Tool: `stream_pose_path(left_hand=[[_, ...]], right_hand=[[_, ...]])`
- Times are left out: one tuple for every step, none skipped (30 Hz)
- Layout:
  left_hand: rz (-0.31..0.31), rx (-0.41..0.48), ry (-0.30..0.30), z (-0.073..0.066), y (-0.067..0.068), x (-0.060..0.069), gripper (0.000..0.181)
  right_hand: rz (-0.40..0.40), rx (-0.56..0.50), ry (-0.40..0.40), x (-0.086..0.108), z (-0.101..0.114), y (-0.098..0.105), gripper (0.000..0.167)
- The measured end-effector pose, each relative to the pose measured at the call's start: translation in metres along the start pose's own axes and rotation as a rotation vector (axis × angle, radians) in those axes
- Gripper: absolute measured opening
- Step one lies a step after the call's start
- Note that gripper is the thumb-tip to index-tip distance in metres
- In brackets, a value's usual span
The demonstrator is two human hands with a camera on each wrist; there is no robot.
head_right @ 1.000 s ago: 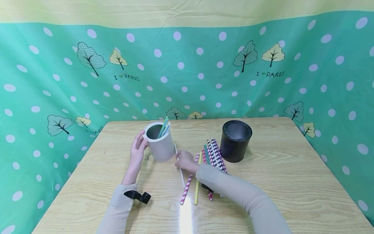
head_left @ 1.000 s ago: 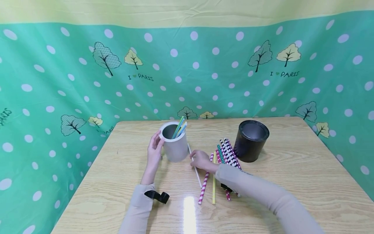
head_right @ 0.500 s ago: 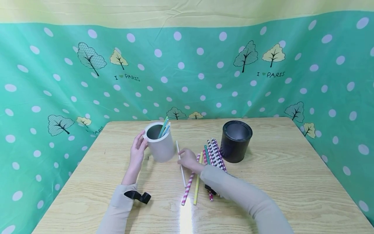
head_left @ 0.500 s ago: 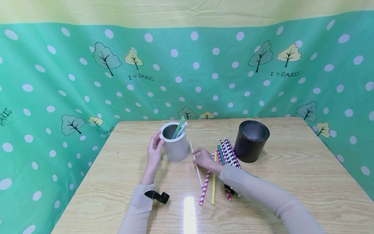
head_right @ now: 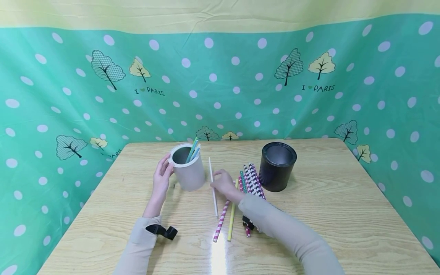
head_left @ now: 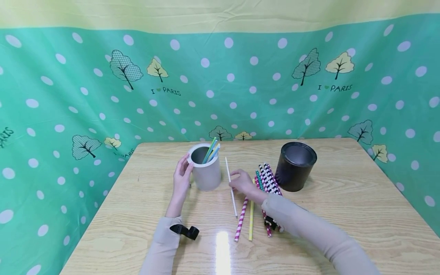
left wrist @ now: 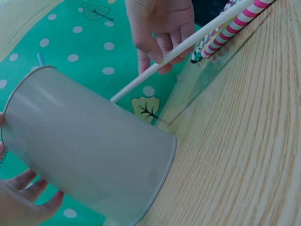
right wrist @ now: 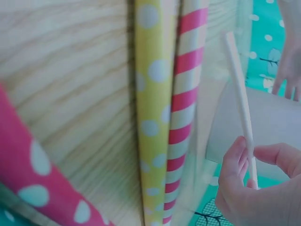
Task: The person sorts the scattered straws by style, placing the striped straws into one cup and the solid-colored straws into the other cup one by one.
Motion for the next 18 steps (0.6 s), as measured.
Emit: stream_pose_path(left_hand=[[0.0,0.0,-0.001,0.0,0.0,0.0,0.042],[-0.002,-0.001,-0.001,0.0,0.0,0.0,0.042],[-0.002,-0.003,0.0,0.001,0.0,0.0,0.042],[-0.003,-0.005,0.001,0.001,0.0,0.0,0.042],[-0.003,-0.005,0.001,0.001,0.0,-0.001,0.042],[-0.003,-0.007,0.0,0.001,0.0,-0.001,0.042],[-0.004,-0.01,0.002,0.001,0.0,-0.001,0.042],[-0.005,-0.011,0.004,0.002,0.0,-0.001,0.042],[-0.005,-0.012,0.004,0.002,0.001,-0.001,0.042],[-0.005,-0.012,0.004,0.002,0.001,-0.001,0.042],[-0.005,-0.011,0.004,0.002,0.001,-0.001,0.042],[-0.005,-0.01,0.003,0.002,0.001,-0.001,0.042],[-0.006,-0.009,0.003,0.002,0.001,-0.001,0.042],[-0.005,-0.006,0.001,0.002,0.001,-0.001,0.042],[-0.006,-0.006,0.0,0.002,0.0,-0.001,0.042],[-0.004,-0.006,-0.001,0.002,0.0,0.0,0.042],[-0.003,-0.009,-0.001,0.002,0.0,0.0,0.043],[-0.004,-0.009,-0.001,0.001,0.0,0.0,0.043]], right_hand=[[0.001,-0.011,0.0,0.001,0.002,0.001,0.046],[0.0,-0.025,-0.001,0.002,0.004,0.001,0.046],[-0.001,-0.037,0.002,0.002,0.006,0.002,0.046],[-0.007,-0.055,-0.002,0.002,0.008,0.003,0.045],[-0.01,-0.071,-0.002,0.002,0.009,0.003,0.046],[-0.014,-0.089,-0.003,0.001,0.01,0.004,0.045],[-0.018,-0.1,-0.004,0.001,0.011,0.004,0.045],[-0.019,-0.114,0.0,0.0,0.012,0.004,0.044],[-0.017,-0.124,0.007,-0.001,0.012,0.005,0.043],[-0.016,-0.138,0.011,-0.001,0.012,0.005,0.041],[-0.013,-0.145,0.018,-0.002,0.013,0.005,0.039],[0.003,-0.166,0.052,-0.002,0.012,0.006,0.037],[0.009,-0.171,0.068,-0.003,0.012,0.007,0.036],[0.012,-0.174,0.079,-0.003,0.012,0.007,0.034],[0.015,-0.176,0.092,-0.002,0.014,0.007,0.033],[0.016,-0.179,0.098,-0.001,0.015,0.008,0.033],[0.015,-0.181,0.104,0.0,0.016,0.008,0.033],[0.017,-0.184,0.109,0.001,0.018,0.008,0.033]])
Point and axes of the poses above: each hand's wrist, its own x-axis away from the middle knuckle, its own y-axis out of the back of the hand, z = x × y, the point moved 1 cm from there along -x, towards the middle knuckle, and after that the axes turned 10 degrees about -x, right-handed, at the moved point
